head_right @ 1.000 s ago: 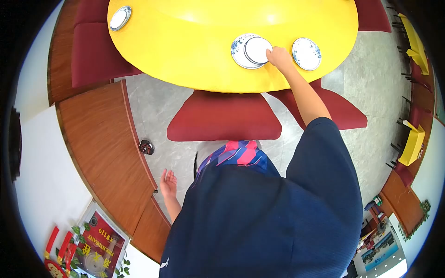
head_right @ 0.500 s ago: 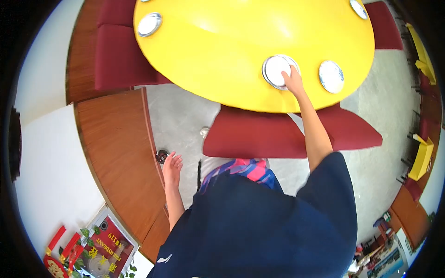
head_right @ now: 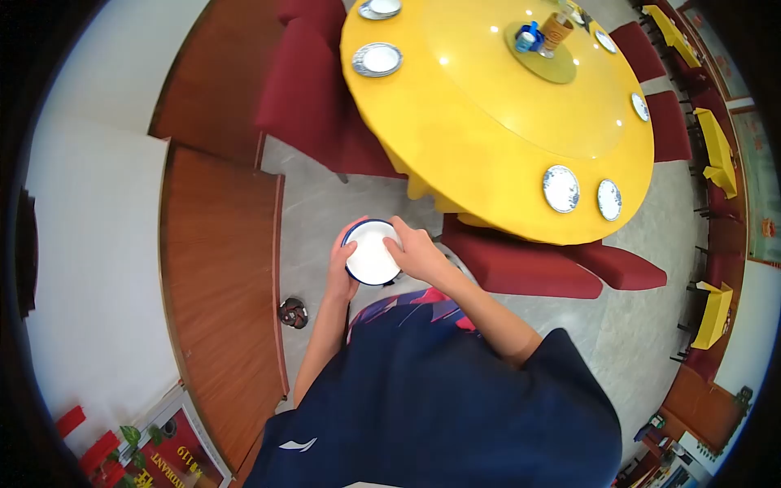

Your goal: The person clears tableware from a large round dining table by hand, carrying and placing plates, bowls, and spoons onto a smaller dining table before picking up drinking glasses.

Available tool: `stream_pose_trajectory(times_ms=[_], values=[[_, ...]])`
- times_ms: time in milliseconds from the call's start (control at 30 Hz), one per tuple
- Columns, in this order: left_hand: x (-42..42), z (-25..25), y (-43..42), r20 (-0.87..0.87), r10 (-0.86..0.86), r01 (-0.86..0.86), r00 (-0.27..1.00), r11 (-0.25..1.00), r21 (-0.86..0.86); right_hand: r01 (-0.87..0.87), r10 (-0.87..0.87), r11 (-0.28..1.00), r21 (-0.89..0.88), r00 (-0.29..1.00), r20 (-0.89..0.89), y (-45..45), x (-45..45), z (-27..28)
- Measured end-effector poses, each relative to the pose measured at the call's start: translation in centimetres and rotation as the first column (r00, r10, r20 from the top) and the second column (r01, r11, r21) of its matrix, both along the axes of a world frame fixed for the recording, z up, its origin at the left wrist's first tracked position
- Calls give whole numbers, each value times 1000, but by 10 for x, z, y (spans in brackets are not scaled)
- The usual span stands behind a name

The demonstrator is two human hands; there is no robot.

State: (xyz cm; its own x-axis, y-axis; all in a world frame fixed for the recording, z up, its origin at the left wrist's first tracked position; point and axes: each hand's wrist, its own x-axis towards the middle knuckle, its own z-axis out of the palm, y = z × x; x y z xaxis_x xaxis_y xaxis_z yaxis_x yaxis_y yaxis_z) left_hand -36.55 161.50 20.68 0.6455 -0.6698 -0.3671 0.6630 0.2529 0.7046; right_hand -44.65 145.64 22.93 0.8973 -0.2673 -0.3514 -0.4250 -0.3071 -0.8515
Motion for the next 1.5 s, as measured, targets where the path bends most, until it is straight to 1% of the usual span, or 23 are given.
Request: stream_pose_trajectory(times_ms=[100, 167, 233, 300, 367, 433, 500, 533, 567, 633, 700, 800, 867, 900, 967, 1000, 1100, 1167, 1233, 1367, 1433, 1467, 1500], values=[[27, -18, 45, -107, 117, -126, 987, 989, -73, -37, 38, 999, -8, 993, 115, 42, 34, -12], [46, -24, 52, -105, 128, -139, 986, 985, -101, -25, 23, 999, 22, 996, 91, 51, 59, -10], [67, -31, 47, -102, 172, -183, 980, 977, -108, 12, -10, 999, 52, 999, -42, 50, 80, -19], [90, -34, 41, -118, 158, -170, 980, 981, -98, 36, -32, 997, 67, 998, -51, 42, 101, -35], [125, -35, 27, -33, 66, -67, 997, 997, -37, 45, -46, 999, 12, 991, 127, 30, 123, -65], [163, -49, 9, -4, 16, -16, 1000, 1000, -7, 69, -67, 998, -5, 985, 158, 13, 155, -68], [203, -63, -9, 215, -27, -7, 976, 988, 156, 266, -228, 940, -213, 955, 188, -12, 190, -74], [224, -68, -14, 255, -58, 9, 965, 982, 190, 344, -293, 899, -270, 932, 212, -32, 211, -87], [245, -68, -13, 255, -81, 27, 964, 978, 207, 420, -358, 850, -319, 903, 236, -55, 234, -105], [286, -60, -9, 270, -252, 166, 929, 938, 305, 528, -463, 765, -368, 849, 255, -110, 285, -137], [310, -47, 5, 220, -278, 182, 935, 910, 372, 597, -520, 687, -414, 802, 295, -164, 325, -168], [372, -48, 24, 226, -376, 247, 899, 860, 446, 669, -639, 682, -294, 742, 205, -213, 387, -157], [401, -56, 38, 225, -243, 117, 943, 880, 461, 718, -713, 619, -318, 684, 155, -241, 411, -176], [405, -56, 45, 226, -250, 122, 942, 878, 463, 722, -717, 616, -316, 679, 154, -243, 413, -178], [433, -59, 47, 148, -107, 28, 983, 888, 458, 754, -789, 577, -315, 614, 23, -255, 431, -181], [441, -57, 46, 150, -105, 23, 983, 885, 465, 760, -796, 570, -313, 605, 23, -258, 434, -185], [481, -62, 40, 77, -87, 42, 993, 888, 459, 808, -845, 514, -287, 534, -9, -260, 441, -202], [512, -69, 34, 69, -119, 75, 991, 888, 454, 761, -837, 539, -361, 531, -130, -266, 444, -212], [554, -81, 27, 52, -162, 122, 985, 888, 444, 773, -856, 514, -371, 494, -155, -262, 452, -208], [632, -132, 15, 43, -221, 179, 974, 876, 447, 804, -891, 454, -383, 402, -211, -253, 457, -195], [669, -152, 2, -36, -260, 248, 965, 856, 454, 825, -912, 407, -392, 340, -230, -243, 463, -191], [684, -158, -6, -63, -271, 264, 961, 817, 513, 843, -921, 378, -383, 302, -244, -245, 466, -189], [699, -164, -9, -65, -270, 266, 961, 828, 493, 839, -926, 372, -398, 303, -227, -250, 459, -210]])
